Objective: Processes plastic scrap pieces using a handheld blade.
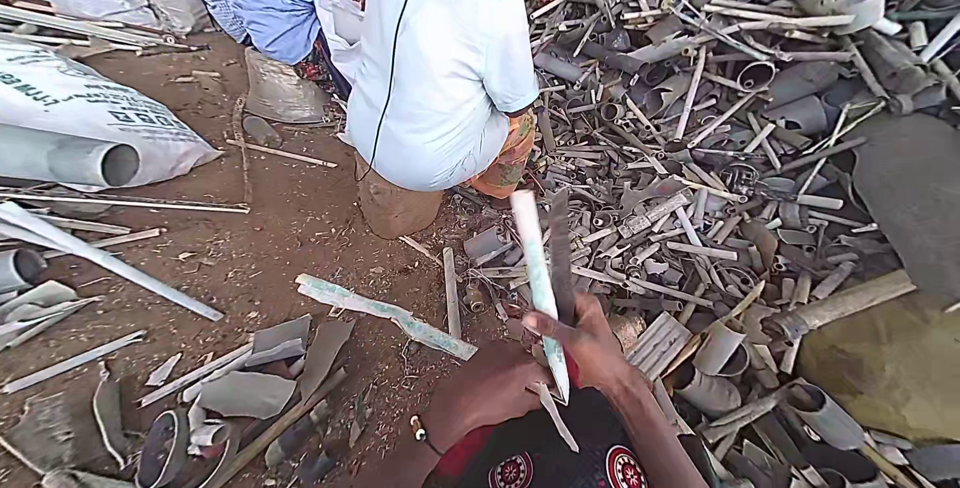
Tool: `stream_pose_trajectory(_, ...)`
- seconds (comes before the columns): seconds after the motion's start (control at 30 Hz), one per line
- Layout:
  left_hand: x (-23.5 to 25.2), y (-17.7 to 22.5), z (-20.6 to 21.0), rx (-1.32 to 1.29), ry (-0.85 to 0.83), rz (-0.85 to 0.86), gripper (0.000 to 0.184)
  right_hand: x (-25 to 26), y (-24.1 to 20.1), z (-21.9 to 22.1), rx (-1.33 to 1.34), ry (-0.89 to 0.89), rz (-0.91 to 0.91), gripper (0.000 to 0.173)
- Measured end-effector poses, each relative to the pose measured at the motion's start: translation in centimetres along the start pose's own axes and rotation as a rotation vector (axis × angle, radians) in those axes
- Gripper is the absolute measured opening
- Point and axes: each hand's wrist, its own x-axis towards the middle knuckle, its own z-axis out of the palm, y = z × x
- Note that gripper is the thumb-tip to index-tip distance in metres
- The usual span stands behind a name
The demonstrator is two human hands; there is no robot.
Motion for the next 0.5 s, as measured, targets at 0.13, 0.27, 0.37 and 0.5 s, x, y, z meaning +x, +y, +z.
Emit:
stream_pose_trajectory(0.13, 0.0, -0.9, -0.1, -0.032, 0.521, -0.012, 0.029, 0.0, -2.3, -1.9, 0.364, 0.462, -0.173, 0.024)
stream_pose_trajectory(0.27, 0.4, 0.1, 0.3, -0.072, 0.788, -0.115, 0.045, -0.3, -2.2, -2.6, 0.593, 0.643, -0.218, 0.032)
stream_pose_trajectory(0.37, 1.4, 0.7, 1.2, -0.433, 0.858, -0.106, 0.052, 0.1, -1.9, -2.4, 0.709, 0.729, -0.122, 0.018)
stream_pose_trajectory(0.5, 1.7, 0.5, 1.5, -0.504, 0.812, -0.238, 0.044, 0.7, -1.2, -2.2, 0.592, 0.753, -0.187, 0.022)
